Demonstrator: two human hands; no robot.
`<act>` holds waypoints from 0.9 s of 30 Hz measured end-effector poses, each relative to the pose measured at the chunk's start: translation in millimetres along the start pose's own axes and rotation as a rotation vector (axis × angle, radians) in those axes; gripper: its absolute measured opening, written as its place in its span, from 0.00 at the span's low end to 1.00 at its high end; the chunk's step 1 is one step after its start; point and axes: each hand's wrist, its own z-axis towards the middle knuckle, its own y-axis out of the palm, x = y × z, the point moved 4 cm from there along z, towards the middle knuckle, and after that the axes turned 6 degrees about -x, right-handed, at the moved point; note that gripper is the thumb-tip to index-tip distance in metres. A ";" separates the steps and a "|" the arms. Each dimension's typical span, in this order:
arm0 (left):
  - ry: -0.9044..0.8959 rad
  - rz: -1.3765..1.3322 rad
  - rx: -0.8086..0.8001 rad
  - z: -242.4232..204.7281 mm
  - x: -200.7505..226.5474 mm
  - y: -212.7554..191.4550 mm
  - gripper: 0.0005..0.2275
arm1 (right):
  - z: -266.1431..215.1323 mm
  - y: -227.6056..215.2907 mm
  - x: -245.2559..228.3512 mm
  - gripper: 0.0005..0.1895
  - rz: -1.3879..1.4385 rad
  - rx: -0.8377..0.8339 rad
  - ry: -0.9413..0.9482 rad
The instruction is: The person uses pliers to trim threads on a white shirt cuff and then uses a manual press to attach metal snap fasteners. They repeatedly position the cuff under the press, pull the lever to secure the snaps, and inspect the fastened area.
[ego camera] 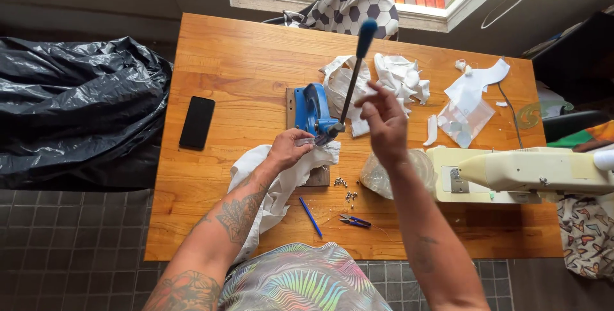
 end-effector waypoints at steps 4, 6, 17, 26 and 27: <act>0.005 0.001 0.013 -6.0 7.5 -3.5 0.15 | -35.6 15.9 132.5 0.14 -0.087 0.078 0.411; -0.063 -0.010 -0.017 -5.8 2.5 -4.1 0.14 | -59.0 27.1 197.8 0.26 -0.006 -0.040 0.548; -0.180 -0.002 -0.053 -3.9 -11.9 -13.8 0.16 | -82.2 50.5 266.5 0.13 0.195 -0.002 0.690; -0.259 0.145 -0.043 -21.1 69.0 -30.1 0.19 | -70.3 56.7 238.9 0.11 0.088 0.034 0.659; -0.261 0.167 -0.058 -15.8 62.3 -25.8 0.17 | -69.9 58.0 230.8 0.11 0.079 0.040 0.657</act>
